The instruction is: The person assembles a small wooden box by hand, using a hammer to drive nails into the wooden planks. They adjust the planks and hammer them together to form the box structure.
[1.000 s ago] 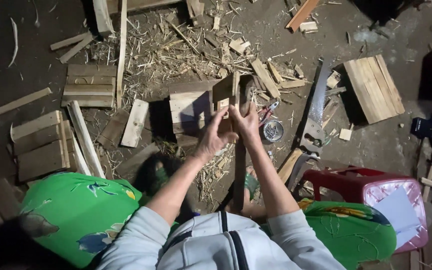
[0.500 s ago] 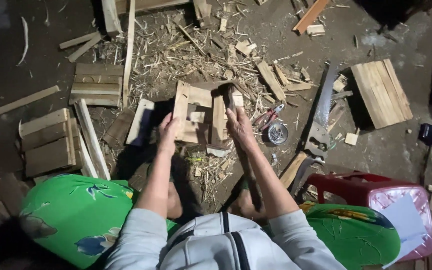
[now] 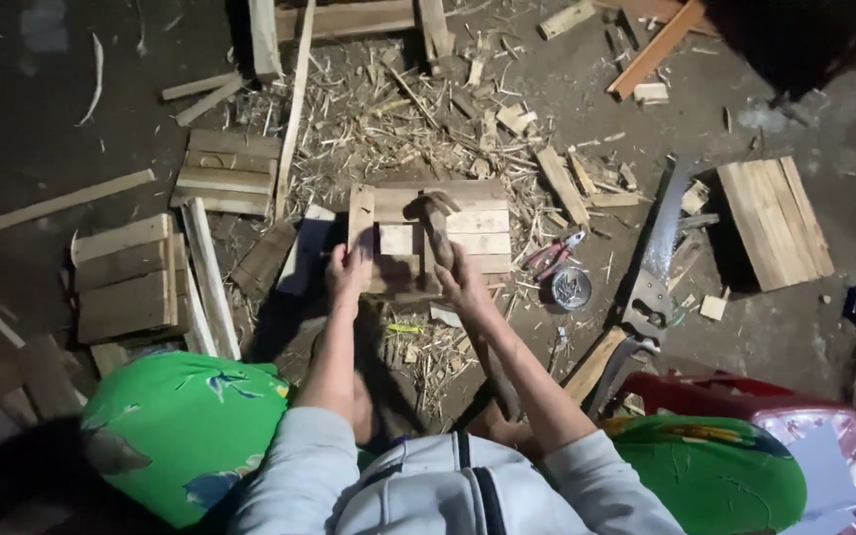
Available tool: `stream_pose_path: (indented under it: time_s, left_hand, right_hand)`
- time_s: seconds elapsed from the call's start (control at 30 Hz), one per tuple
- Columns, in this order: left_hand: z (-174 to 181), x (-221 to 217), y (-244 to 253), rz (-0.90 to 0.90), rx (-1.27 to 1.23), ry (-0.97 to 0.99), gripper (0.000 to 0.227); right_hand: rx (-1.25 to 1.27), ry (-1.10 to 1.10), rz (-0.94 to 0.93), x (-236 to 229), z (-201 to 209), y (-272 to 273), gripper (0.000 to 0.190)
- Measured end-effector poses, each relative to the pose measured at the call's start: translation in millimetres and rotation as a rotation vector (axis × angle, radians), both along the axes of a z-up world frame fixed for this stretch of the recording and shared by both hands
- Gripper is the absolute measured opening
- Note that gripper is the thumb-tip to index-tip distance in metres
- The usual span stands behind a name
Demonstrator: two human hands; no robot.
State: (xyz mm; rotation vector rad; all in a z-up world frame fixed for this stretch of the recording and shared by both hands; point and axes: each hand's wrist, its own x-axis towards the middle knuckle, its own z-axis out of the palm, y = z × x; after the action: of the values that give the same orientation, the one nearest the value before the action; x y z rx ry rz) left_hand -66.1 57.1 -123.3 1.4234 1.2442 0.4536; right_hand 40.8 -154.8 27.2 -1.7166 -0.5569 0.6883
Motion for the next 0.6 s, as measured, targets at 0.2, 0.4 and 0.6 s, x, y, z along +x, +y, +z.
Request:
stream_pose_path:
  time_s: [0.2, 0.4, 0.6]
  left_hand:
    - [-29.0, -2.1, 7.5, 0.005, -0.028, 0.046, 0.041]
    - [0.6, -10.3, -3.7, -0.047, -0.192, 0.058, 0.063]
    - [-35.6, -18.1, 16.2, -0.05, -0.086, 0.117, 0.071]
  right_hand:
    - [-0.258, -0.084, 0.019, 6.2, -2.3, 28.7, 0.046]
    - [-0.419, -0.127, 0.045, -6.6, 2.1, 26.5, 0.081]
    - [-0.431, -0.322, 0.18, -18.7, -29.3, 44.7, 0.067]
